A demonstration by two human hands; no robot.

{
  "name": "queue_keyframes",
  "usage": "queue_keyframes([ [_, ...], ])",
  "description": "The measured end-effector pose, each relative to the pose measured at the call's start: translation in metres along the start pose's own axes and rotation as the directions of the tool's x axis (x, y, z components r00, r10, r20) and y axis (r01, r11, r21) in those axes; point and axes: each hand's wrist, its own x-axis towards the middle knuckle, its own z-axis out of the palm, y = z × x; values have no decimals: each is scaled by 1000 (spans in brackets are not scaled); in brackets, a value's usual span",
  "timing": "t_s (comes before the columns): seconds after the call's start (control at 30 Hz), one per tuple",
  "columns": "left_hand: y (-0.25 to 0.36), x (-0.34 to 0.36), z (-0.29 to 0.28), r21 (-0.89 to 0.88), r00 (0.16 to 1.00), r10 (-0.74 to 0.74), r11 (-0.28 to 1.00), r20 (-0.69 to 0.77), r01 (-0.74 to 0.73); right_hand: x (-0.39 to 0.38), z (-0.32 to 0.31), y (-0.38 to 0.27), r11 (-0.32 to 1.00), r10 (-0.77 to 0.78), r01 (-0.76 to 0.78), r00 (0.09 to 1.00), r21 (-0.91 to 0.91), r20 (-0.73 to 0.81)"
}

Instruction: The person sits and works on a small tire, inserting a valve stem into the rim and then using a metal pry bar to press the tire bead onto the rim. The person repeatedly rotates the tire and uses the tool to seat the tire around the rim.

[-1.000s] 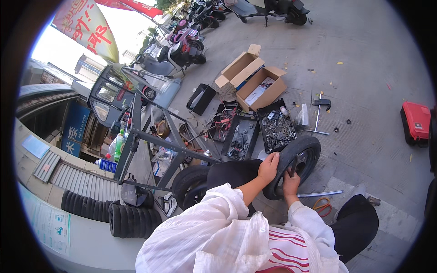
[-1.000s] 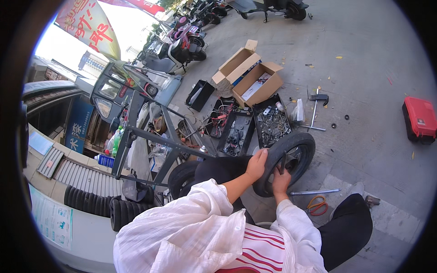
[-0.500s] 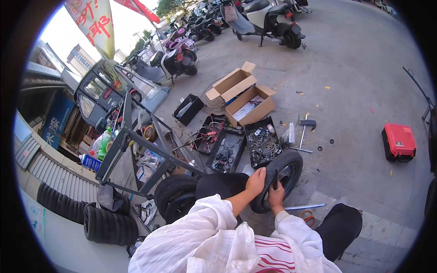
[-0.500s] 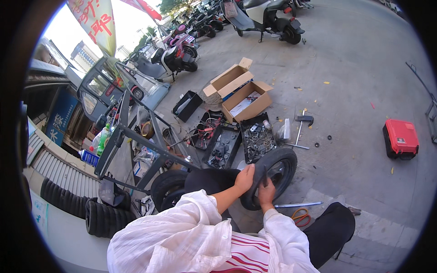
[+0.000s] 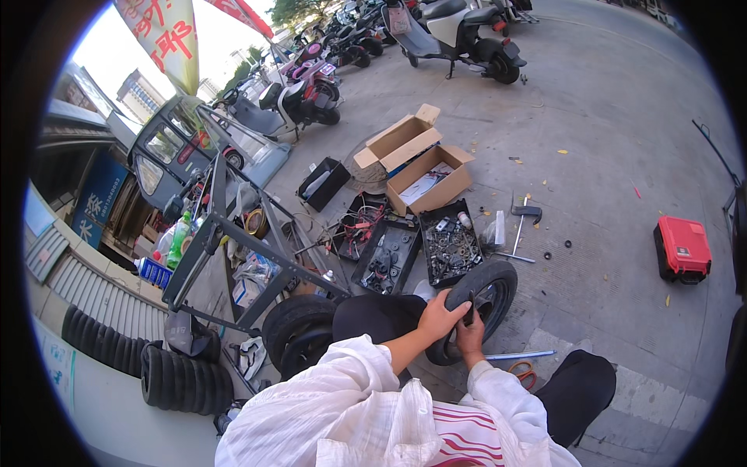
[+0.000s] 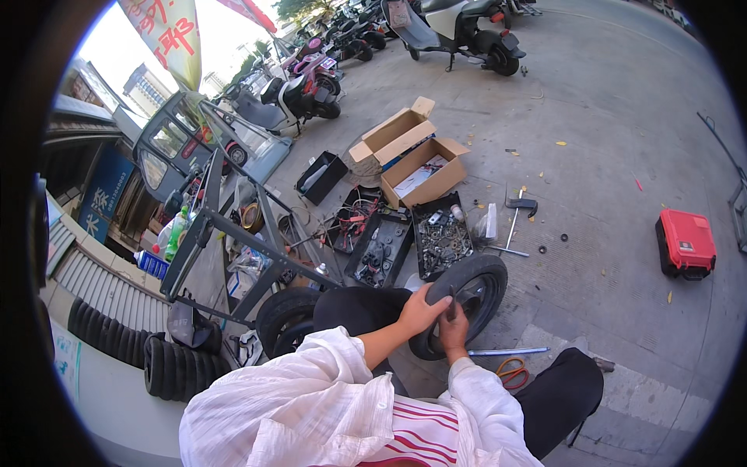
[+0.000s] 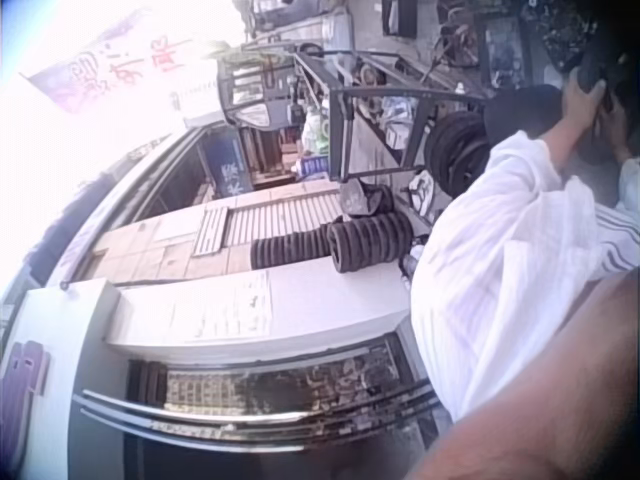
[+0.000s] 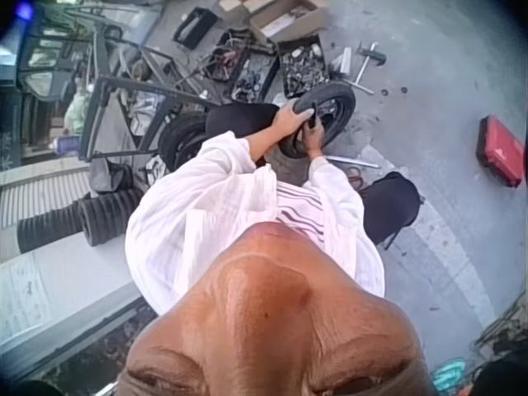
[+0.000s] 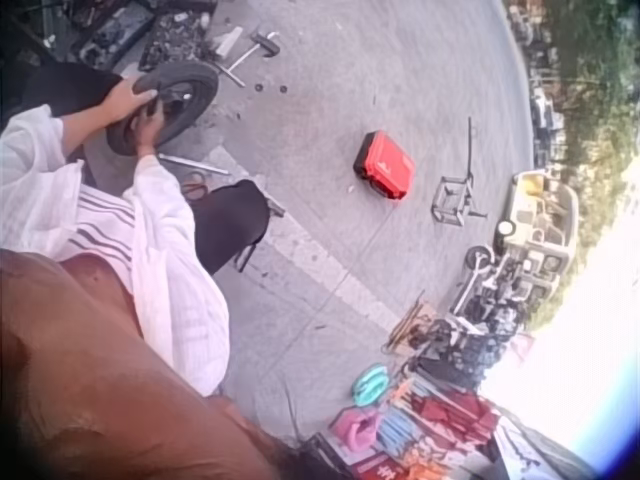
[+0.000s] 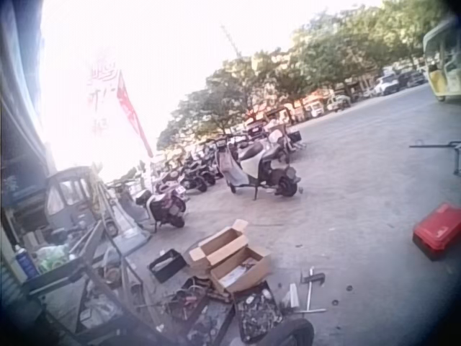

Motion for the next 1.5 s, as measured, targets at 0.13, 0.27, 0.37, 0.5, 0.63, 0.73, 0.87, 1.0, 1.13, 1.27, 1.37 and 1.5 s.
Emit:
queue_keyframes([
  [0.13, -2, -5, -3, 1, 1000, -4, 1000, 20, 4, -1, -2, 7, 1000, -20, 20, 1000, 0, 22],
  [0.27, 11, -15, -5, 194, 995, 66, 980, -77, -50, -3, -8, 7, 998, 53, -51, 998, -35, 47],
  [0.37, 15, -19, -9, 307, 995, 86, 950, -58, -64, -5, -7, -2, 994, 82, -78, 995, -73, 49],
  [0.5, 22, -19, -17, 396, 997, 59, 915, 55, -76, -11, -11, -10, 998, 43, -40, 998, -50, 44],
  [0.63, 18, -24, -18, 438, 994, 71, 894, 78, -99, -17, -14, -13, 992, 68, -59, 995, -115, 68],
  [0.73, 14, -19, -16, 439, 993, 92, 891, 80, -118, -12, -17, -8, 987, 161, -160, 979, -22, 125],
  [0.87, 19, -19, -14, 431, 991, 111, 892, 79, -135, -11, -14, 2, 967, 218, -227, 972, 117, 83],
  [1.0, 24, -25, -12, 430, 992, 99, 894, 82, -125, -15, -17, 9, 977, 177, -182, 982, 108, 60],
  [1.13, 25, -21, -8, 426, 990, 96, 895, 101, -131, -17, -15, 12, 992, 125, -126, 992, -23, -4],
  [1.27, 33, -18, -7, 360, 988, 71, 925, 140, -117, -19, -7, 7, 994, 95, -92, 993, 56, -62],
  [1.37, 38, -20, -4, 374, 990, 70, 921, 122, -111, -18, -7, 7, 989, 103, -94, 992, 115, -79],
  [1.5, 37, -18, 1, 418, 982, 171, 889, 76, -187, -13, -13, 15, 994, 71, -66, 996, 85, -55],
])
